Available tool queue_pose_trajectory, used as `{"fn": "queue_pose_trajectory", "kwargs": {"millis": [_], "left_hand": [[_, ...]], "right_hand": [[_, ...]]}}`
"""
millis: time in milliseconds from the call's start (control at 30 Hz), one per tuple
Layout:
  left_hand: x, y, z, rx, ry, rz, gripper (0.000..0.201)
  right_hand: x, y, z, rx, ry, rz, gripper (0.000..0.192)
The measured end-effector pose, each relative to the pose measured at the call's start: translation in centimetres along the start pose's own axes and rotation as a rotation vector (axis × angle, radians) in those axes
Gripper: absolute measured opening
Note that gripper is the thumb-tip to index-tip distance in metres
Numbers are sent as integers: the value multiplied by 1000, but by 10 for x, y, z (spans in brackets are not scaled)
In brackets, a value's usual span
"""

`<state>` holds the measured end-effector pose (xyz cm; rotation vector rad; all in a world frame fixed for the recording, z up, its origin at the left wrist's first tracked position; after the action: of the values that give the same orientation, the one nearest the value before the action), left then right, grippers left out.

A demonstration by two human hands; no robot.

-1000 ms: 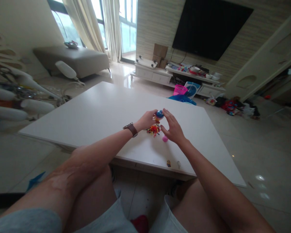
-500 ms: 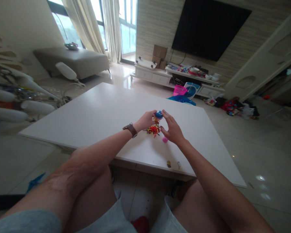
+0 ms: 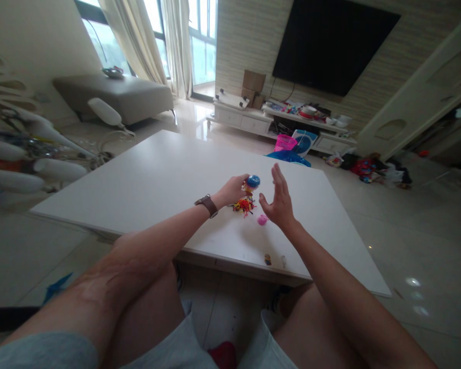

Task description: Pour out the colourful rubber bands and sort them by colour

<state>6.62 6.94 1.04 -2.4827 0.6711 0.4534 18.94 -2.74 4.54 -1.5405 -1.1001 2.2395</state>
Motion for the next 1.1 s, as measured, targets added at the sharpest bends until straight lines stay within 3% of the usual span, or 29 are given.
{"fn": "queue_pose_trajectory", "kwargs": {"millis": [67, 200, 367, 400, 567, 733, 900, 933, 1067, 1100], "left_hand": [[0, 0, 1, 10, 8, 0, 25], [1, 2, 4, 18, -16, 21, 24], [2, 2, 3, 12, -22, 28, 25], [2, 2, 2, 17, -11, 28, 25], [4, 3, 3, 46, -12, 52, 22], [1, 2, 0, 61, -11, 18, 25], [1, 3, 0, 68, -30, 45, 25], [1, 3, 2, 60, -34, 47, 25], [-2, 0, 4, 49, -9, 12, 28], [-2, 0, 4, 56, -4, 7, 29]], "right_hand": [[4, -1, 1, -14, -12, 50, 93], [20, 2, 8, -136, -17, 296, 86], [-8, -2, -4, 32, 4, -3, 95], [-9, -2, -5, 41, -11, -5, 96], [16, 4, 3, -133, -93, 326, 90], [-5, -2, -4, 1, 16, 25, 94], [18, 5, 5, -70, 25, 340, 95], [16, 5, 4, -61, 41, 325, 95], [-5, 0, -1, 12, 119, 41, 95], [-5, 0, -1, 11, 121, 42, 95]]}}
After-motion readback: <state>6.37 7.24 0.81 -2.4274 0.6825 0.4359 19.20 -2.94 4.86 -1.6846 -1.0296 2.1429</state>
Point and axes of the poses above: each hand's wrist, its own y-axis away from the middle knuckle, its own x-axis out of the palm, z = x × y, the point moved 7 cm from there along -y, towards the middle knuckle, and after that the axes turned 10 degrees about y, right-handed, at the moved point
